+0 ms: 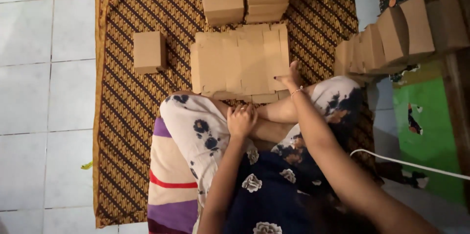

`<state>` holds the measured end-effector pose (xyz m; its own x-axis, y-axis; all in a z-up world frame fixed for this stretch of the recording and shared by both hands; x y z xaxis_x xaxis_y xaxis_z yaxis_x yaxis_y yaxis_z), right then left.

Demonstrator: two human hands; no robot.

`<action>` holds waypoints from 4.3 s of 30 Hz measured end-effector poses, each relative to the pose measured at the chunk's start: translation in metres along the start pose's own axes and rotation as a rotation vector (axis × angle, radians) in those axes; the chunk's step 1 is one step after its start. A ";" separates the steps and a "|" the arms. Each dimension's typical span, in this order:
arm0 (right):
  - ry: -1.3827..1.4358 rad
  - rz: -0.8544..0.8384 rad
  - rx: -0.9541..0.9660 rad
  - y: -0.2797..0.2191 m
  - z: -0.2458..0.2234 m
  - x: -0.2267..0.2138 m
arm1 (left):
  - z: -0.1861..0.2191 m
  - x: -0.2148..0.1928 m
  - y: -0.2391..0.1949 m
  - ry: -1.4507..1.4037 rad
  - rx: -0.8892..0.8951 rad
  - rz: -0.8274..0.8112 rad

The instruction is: Folding flat cardboard templates into small rectangular boxes while sitting on the floor.

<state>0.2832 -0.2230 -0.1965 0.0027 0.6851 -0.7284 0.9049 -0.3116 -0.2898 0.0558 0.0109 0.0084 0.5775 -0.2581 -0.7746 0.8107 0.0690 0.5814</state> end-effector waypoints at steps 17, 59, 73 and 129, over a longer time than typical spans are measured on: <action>-0.293 0.229 -0.166 -0.017 -0.017 -0.025 | 0.001 -0.003 0.004 -0.023 -0.011 -0.024; -0.217 0.193 -0.221 -0.005 -0.009 -0.001 | -0.003 0.009 -0.004 -0.014 -0.012 -0.036; 0.142 -0.028 -0.859 -0.171 -0.181 -0.082 | 0.002 -0.011 0.006 -0.047 -0.004 -0.020; 0.228 0.314 -1.469 -0.303 -0.356 -0.347 | 0.001 -0.286 0.245 -0.702 0.076 0.099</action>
<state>0.1601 -0.1316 0.3651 0.2089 0.8450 -0.4923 0.4631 0.3579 0.8108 0.0889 0.1004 0.3725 0.4284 -0.8156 -0.3889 0.7340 0.0631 0.6762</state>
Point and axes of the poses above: each hand's wrist, its own y-axis towards the middle knuckle, its own x-axis out of the palm, z = x × y, the point moved 8 cm from there along y, towards the middle knuckle, and after that the axes turned 9 degrees about z, right-handed, at the moved point
